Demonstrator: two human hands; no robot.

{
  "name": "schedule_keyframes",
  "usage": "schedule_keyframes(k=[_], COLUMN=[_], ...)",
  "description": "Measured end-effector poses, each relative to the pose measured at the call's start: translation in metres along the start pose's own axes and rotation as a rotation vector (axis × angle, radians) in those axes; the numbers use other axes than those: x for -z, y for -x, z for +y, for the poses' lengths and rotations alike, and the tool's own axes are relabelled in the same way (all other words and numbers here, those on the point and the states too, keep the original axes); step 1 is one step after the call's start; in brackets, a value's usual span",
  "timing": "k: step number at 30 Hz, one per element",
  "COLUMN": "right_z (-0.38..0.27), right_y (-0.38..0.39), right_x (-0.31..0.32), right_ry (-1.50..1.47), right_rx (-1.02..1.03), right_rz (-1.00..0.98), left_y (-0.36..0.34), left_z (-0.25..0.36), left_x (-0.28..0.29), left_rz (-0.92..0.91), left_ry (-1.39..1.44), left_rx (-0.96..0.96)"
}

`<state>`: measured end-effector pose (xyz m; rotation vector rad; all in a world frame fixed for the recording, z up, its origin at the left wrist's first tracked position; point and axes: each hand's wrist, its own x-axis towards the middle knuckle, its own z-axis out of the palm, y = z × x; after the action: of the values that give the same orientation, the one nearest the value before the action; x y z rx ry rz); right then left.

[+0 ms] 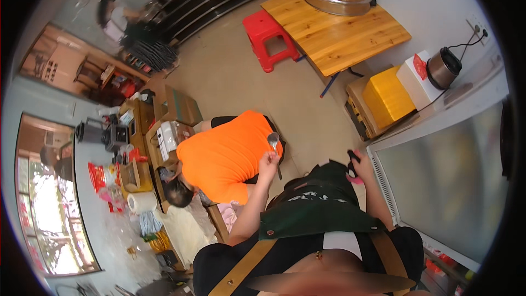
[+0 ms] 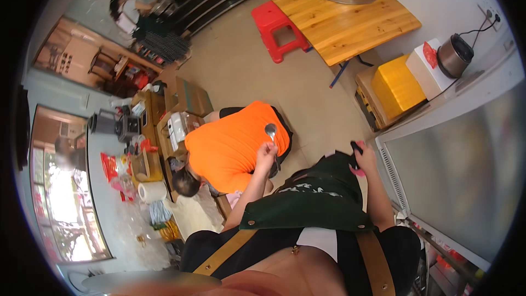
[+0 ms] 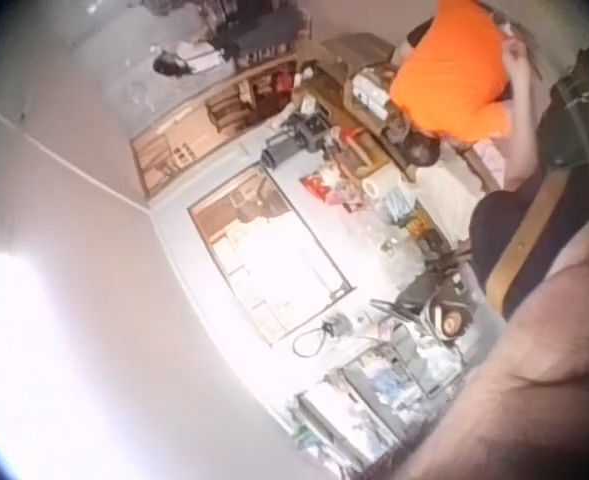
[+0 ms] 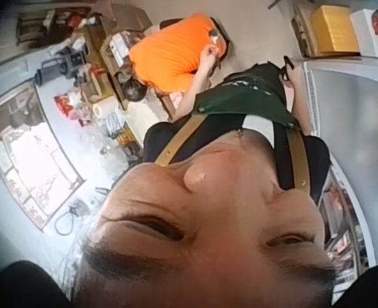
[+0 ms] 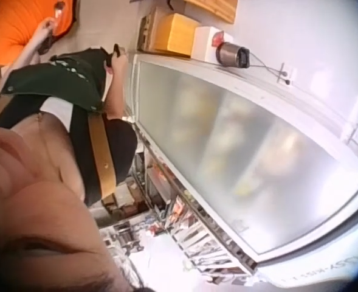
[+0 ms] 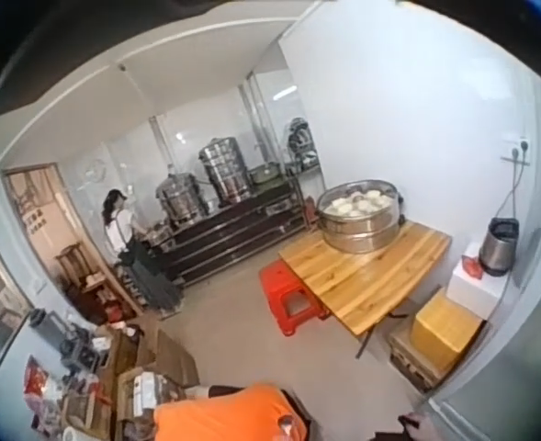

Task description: Cleaning the exterior and interior of a dough mixer and sink area with a pink cloth.

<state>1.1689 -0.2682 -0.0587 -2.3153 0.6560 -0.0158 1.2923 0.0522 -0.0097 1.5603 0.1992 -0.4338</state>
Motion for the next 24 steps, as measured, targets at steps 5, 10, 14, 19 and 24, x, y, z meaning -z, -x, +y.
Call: schedule_keyframes(k=[5, 10, 14, 19, 24], right_z=[-0.048, -0.088, -0.112, -0.13, -0.2], right_y=[-0.114, -0.251, -0.35, -0.416, -0.498], right_x=[-0.005, -0.014, -0.011, -0.044, -0.072], right_ry=[-0.272, -0.83, -0.803, 0.124, 0.309], right_rx=[0.114, -0.058, -0.04, -0.323, -0.165], right_rz=[0.157, 0.164, 0.428, 0.482, 0.557], left_y=[-0.089, -0.154, -0.209, -0.267, -0.325], left_z=[0.027, 0.035, 0.058, 0.099, 0.129], left_x=[-0.021, -0.024, -0.003, 0.039, 0.1], left_rz=[0.016, 0.113, 0.162, 0.326, 0.561], left_ry=[-0.03, -0.049, -0.12, -0.125, -0.133], left_rx=[-0.069, 0.01, 0.065, 0.031, 0.097])
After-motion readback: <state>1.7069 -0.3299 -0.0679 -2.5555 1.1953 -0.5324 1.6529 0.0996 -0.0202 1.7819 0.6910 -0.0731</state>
